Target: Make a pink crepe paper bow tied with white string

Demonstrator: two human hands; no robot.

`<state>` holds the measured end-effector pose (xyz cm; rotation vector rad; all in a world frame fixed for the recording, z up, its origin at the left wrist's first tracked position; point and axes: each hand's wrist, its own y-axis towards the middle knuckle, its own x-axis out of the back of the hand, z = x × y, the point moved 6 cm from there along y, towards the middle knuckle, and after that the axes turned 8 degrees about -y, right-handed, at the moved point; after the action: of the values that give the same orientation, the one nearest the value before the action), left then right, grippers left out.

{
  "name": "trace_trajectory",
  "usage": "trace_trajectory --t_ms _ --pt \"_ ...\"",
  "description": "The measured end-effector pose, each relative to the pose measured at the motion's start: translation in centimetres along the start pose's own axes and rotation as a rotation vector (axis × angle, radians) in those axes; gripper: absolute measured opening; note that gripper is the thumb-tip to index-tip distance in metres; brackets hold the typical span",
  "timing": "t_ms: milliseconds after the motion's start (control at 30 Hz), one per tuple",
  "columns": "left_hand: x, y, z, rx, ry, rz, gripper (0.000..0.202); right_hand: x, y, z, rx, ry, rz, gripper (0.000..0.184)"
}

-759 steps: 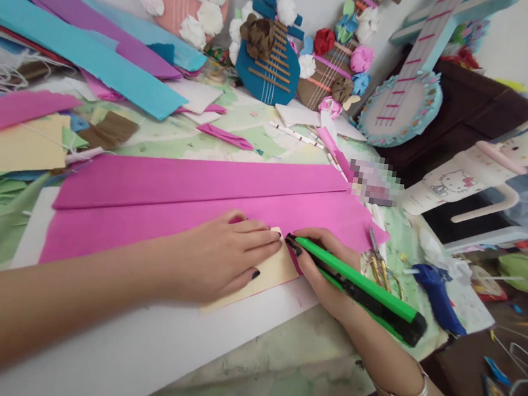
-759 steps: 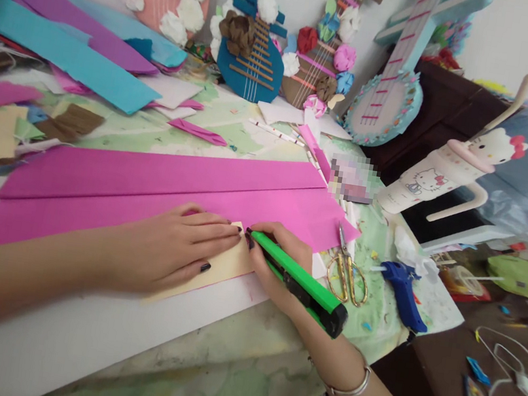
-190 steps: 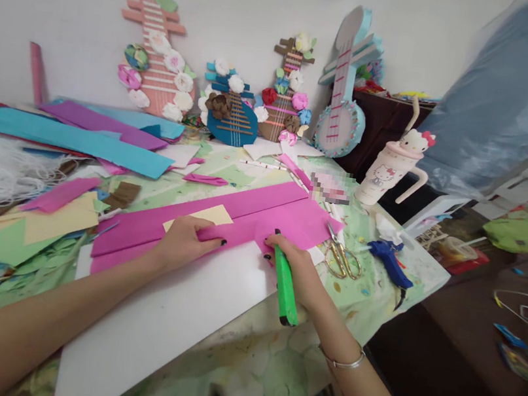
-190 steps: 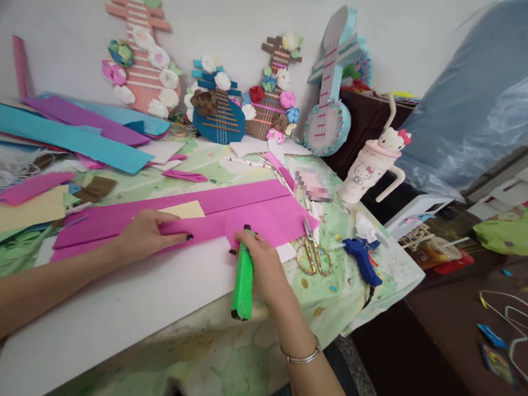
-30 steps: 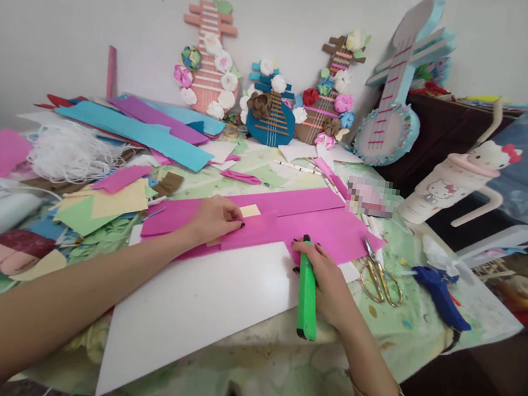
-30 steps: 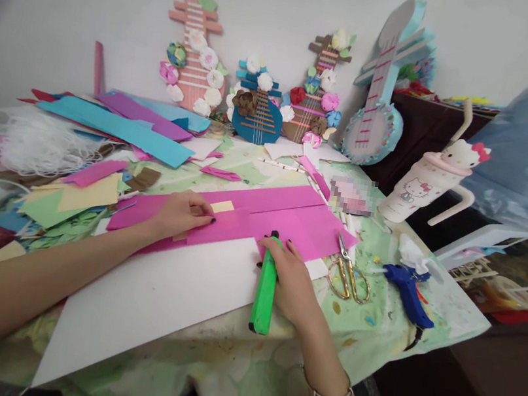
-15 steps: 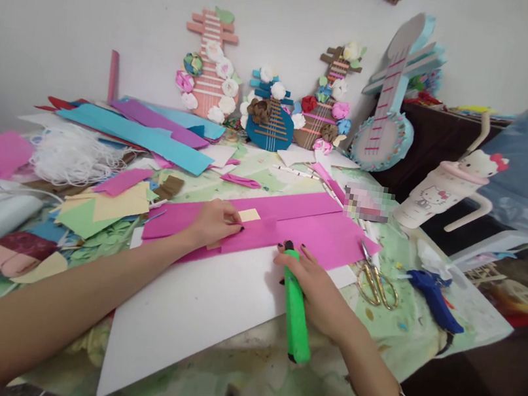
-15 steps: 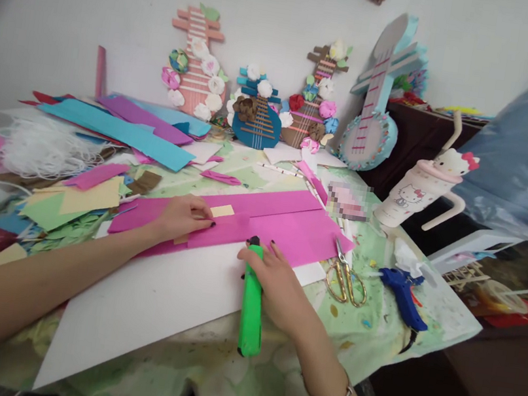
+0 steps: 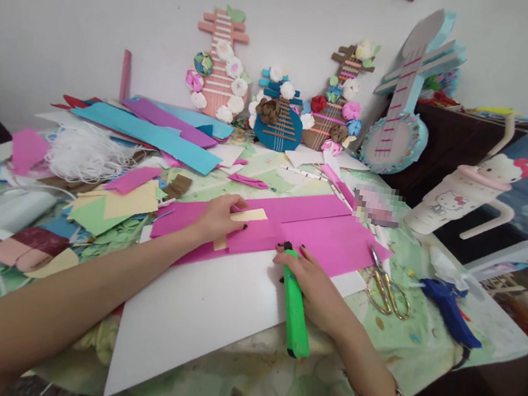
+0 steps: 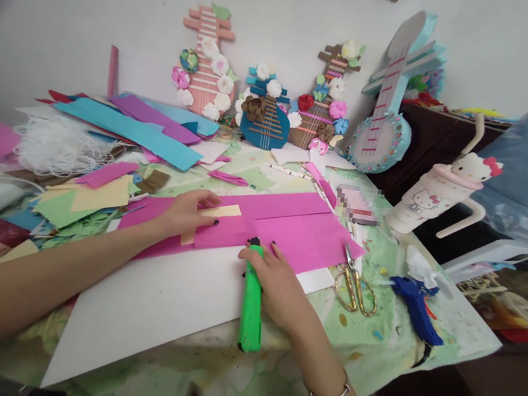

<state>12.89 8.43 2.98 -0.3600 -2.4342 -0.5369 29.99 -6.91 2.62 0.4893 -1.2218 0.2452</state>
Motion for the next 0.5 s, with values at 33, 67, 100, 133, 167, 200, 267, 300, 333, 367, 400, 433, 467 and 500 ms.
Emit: trace_trajectory --t_ms 33,67,100,133,167,200,267,300,333,367,400,433,467,500 --pt "0.0 0.1 0.2 0.020 -0.043 0.018 0.028 0.0 0.0 0.0 -0.001 0.004 0.003 0.049" --pt "0.1 0.2 0.5 0.040 -0.086 0.041 0.026 0.1 0.0 0.1 -0.004 0.007 0.004 0.049" --pt "0.1 0.3 0.8 0.065 -0.125 0.063 0.023 0.1 0.1 0.1 -0.007 0.009 0.008 0.048" --pt "0.2 0.4 1.1 0.090 -0.157 0.077 0.021 0.1 0.1 0.1 -0.008 0.011 0.011 0.048" --pt "0.4 0.6 1.4 0.107 -0.182 0.081 0.019 0.1 0.1 0.1 -0.009 0.011 0.012 0.048" --pt "0.7 0.7 1.6 0.111 -0.196 0.076 0.018 0.1 0.1 0.1 -0.010 0.012 0.014 0.048" --pt "1.5 1.1 1.8 0.073 -0.178 0.042 0.018 0.1 0.1 0.1 -0.010 0.009 0.015 0.048" --pt "2.0 1.3 1.7 0.041 -0.143 0.019 0.017 0.1 0.1 0.1 -0.010 0.007 0.016 0.048" --pt "2.5 1.4 1.5 0.003 -0.092 -0.003 0.016 0.1 0.1 0.1 -0.009 0.004 0.017 0.048" --pt "2.9 1.5 1.2 -0.039 -0.032 -0.027 0.016 0.0 0.1 0.1 -0.009 0.003 0.019 0.048" --pt "3.4 1.5 0.8 -0.090 0.029 -0.055 0.016 0.0 0.1 0.1 -0.009 0.003 0.022 0.048" --pt "3.7 1.3 0.2 -0.154 0.080 -0.083 0.015 0.0 0.2 0.1 -0.009 0.004 0.025 0.047" --pt "3.8 1.0 -0.6 -0.231 0.109 -0.103 0.015 0.0 0.2 0.1 -0.010 0.004 0.027 0.047" --pt "3.8 0.6 -1.6 -0.318 0.115 -0.104 0.014 0.0 0.2 0.1 -0.011 0.006 0.029 0.047"
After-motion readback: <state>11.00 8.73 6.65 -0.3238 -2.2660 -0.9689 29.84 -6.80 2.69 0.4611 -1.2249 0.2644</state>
